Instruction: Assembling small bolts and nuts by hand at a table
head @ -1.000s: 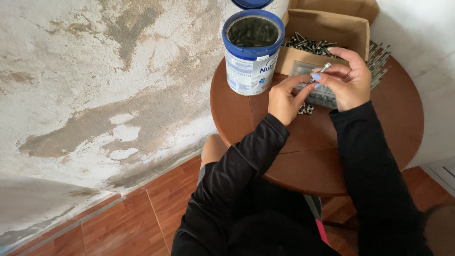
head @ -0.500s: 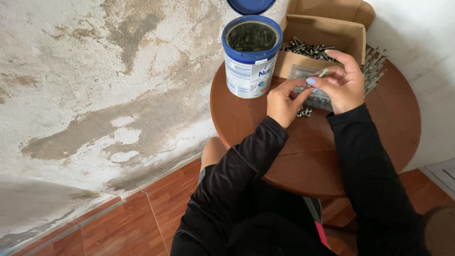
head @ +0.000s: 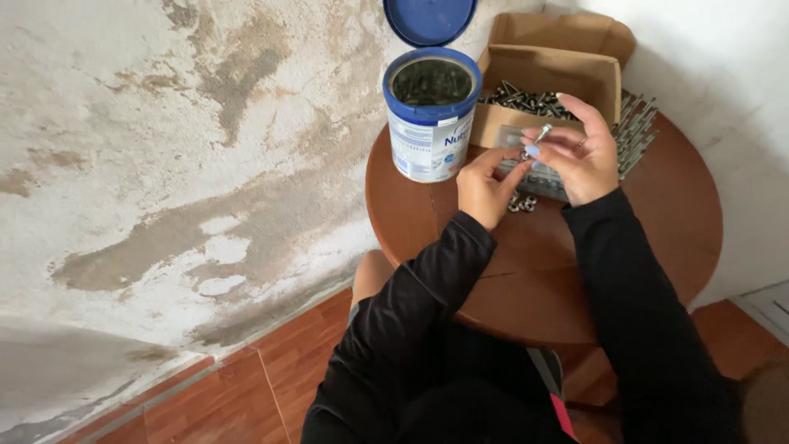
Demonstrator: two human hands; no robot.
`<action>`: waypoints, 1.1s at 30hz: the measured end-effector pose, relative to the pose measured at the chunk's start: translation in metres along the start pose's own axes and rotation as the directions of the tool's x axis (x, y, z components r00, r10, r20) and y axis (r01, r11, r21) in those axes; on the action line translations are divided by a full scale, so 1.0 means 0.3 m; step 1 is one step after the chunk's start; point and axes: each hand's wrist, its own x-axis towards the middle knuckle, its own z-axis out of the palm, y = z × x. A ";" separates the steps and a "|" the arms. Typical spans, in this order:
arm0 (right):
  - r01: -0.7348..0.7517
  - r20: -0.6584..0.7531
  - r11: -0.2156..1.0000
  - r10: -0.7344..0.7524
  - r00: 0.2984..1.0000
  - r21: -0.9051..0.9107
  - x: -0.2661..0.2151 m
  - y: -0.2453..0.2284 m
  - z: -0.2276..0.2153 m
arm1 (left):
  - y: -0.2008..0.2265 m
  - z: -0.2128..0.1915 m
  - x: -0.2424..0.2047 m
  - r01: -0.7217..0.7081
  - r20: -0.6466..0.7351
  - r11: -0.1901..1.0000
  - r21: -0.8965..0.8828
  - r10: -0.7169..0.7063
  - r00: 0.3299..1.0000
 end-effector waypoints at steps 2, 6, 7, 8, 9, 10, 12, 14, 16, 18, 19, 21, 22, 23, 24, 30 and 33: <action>0.002 -0.037 1.000 -0.003 0.999 -0.014 0.017 0.080 -0.055 | -0.004 0.006 -0.004 0.008 -0.008 1.000 -0.009 -0.008 1.000; -0.022 -0.105 0.999 0.017 0.994 -0.049 0.006 0.089 -0.060 | 0.005 0.000 -0.012 0.014 -0.017 1.000 -0.028 -0.015 1.000; -0.019 -0.105 0.999 0.014 0.994 -0.049 0.016 0.107 -0.062 | 0.000 -0.003 -0.006 0.011 -0.017 1.000 -0.028 -0.012 1.000; 0.008 -0.098 0.997 -0.015 0.995 -0.071 0.021 0.125 -0.070 | -0.006 0.000 -0.005 0.005 -0.021 1.000 -0.023 -0.006 1.000; 0.035 -0.091 0.995 -0.043 0.995 -0.093 0.027 0.142 -0.080 | -0.012 0.004 -0.003 0.000 -0.026 1.000 -0.017 0.000 1.000; 0.041 -0.097 0.994 -0.050 0.994 -0.097 0.026 0.127 -0.074 | -0.004 0.002 0.001 -0.006 -0.020 1.000 -0.023 0.006 1.000; 0.014 -0.111 0.999 -0.018 0.994 -0.041 0.013 0.105 -0.064 | 0.007 -0.004 -0.003 0.003 -0.017 1.000 0.006 -0.003 1.000; 0.029 -0.094 0.998 -0.033 0.995 -0.050 0.006 0.054 -0.039 | 0.035 -0.005 0.000 0.011 -0.006 1.000 0.010 -0.011 1.000; 0.042 -0.070 0.998 -0.046 0.997 -0.057 -0.001 0.018 -0.015 | 0.041 -0.007 0.001 0.022 -0.001 1.000 0.016 -0.022 1.000; 0.059 -0.040 0.995 -0.062 0.997 -0.077 -0.008 -0.004 0.002 | 0.025 -0.004 0.002 0.039 0.004 0.999 0.015 -0.039 0.999; 0.053 -0.038 0.996 -0.056 0.998 -0.077 -0.015 -0.010 0.002 | 0.026 0.000 -0.005 0.045 0.002 0.999 0.016 -0.045 0.999; 0.056 -0.001 0.995 -0.056 0.998 -0.078 -0.010 -0.021 0.015 | 0.025 -0.004 0.000 0.028 -0.013 1.000 0.006 -0.028 1.000; 0.050 0.002 0.996 -0.050 0.999 -0.074 -0.012 -0.019 0.016 | 0.019 -0.002 -0.001 0.034 -0.016 0.999 0.011 -0.034 0.999; 0.035 -0.002 0.997 -0.035 0.999 -0.063 -0.015 -0.017 0.018 | 0.012 0.000 -0.004 0.041 -0.016 0.999 -0.003 -0.041 0.999; 0.021 -0.006 0.998 -0.022 1.000 -0.052 -0.017 -0.017 0.018 | 0.006 0.004 -0.004 0.046 -0.016 0.999 -0.017 -0.046 0.999; 0.051 -0.081 0.984 -0.066 0.995 -0.170 -0.016 0.041 -0.012 | 0.027 -0.004 -0.007 0.052 -0.026 0.998 -0.034 -0.053 0.998; 0.093 -0.074 0.976 -0.109 0.991 -0.196 -0.011 0.050 -0.006 | 0.026 -0.005 0.000 0.061 -0.029 0.998 -0.010 -0.061 0.998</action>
